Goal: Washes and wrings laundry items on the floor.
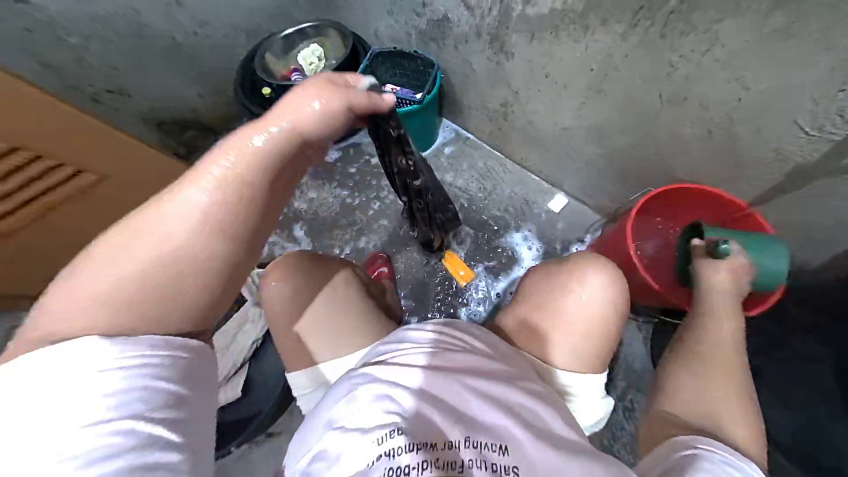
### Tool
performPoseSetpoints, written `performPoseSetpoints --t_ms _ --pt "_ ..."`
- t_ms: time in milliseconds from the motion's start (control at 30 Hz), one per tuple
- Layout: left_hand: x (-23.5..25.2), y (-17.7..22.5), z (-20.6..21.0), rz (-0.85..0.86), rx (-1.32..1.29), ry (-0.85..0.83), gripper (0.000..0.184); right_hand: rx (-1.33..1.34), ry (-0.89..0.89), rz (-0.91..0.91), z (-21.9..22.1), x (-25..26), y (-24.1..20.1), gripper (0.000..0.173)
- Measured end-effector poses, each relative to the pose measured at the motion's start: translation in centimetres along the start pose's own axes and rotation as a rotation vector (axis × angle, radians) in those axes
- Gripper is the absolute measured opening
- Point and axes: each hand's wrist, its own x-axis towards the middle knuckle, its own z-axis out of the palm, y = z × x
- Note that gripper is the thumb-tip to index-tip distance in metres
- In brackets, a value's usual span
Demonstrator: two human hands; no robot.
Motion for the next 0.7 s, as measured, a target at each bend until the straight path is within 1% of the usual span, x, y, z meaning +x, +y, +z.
performPoseSetpoints --t_ms 67,133,167,200,233,267,300,400,500,567,700 --pt "-0.3 1.5 -1.4 0.036 -0.040 0.049 0.019 -0.032 -0.112 -0.005 2.6 0.6 2.3 0.047" --pt "-0.5 2.6 -2.3 0.068 -0.053 0.110 0.014 -0.015 -0.199 0.061 5.3 1.4 4.2 0.046" --pt "-0.5 2.8 -2.7 0.078 -0.061 0.129 0.014 0.016 -0.222 0.121 6.2 1.8 4.6 0.048" --pt "-0.6 3.0 -3.1 0.083 -0.071 0.141 0.014 0.060 -0.234 0.192 6.8 2.2 4.5 0.054" --pt "-0.6 3.2 -3.3 0.083 -0.071 0.146 0.013 0.126 -0.248 0.269 6.9 2.6 4.2 0.064" --pt "-0.7 3.2 -3.5 0.080 -0.064 0.146 0.013 0.212 -0.243 0.336 7.1 3.1 4.1 0.069" --pt "-0.7 3.1 -3.7 0.073 -0.056 0.142 0.014 0.325 -0.229 0.389 7.2 3.4 4.2 0.070" --pt "-0.5 2.0 -3.9 0.035 -0.063 0.121 0.020 0.783 -0.112 0.536 7.2 3.4 5.5 0.067" --pt "-0.4 0.8 -4.1 0.011 -0.021 0.121 0.025 1.148 0.080 0.595 5.8 2.6 6.5 0.060" --pt "-0.6 0.3 -4.5 -0.006 0.047 0.131 0.026 1.276 0.210 0.578 4.2 1.6 6.2 0.053" --pt "-1.7 0.4 -5.3 -0.028 0.164 0.163 0.029 1.269 0.362 0.480 -0.1 0.0 3.2 0.052"
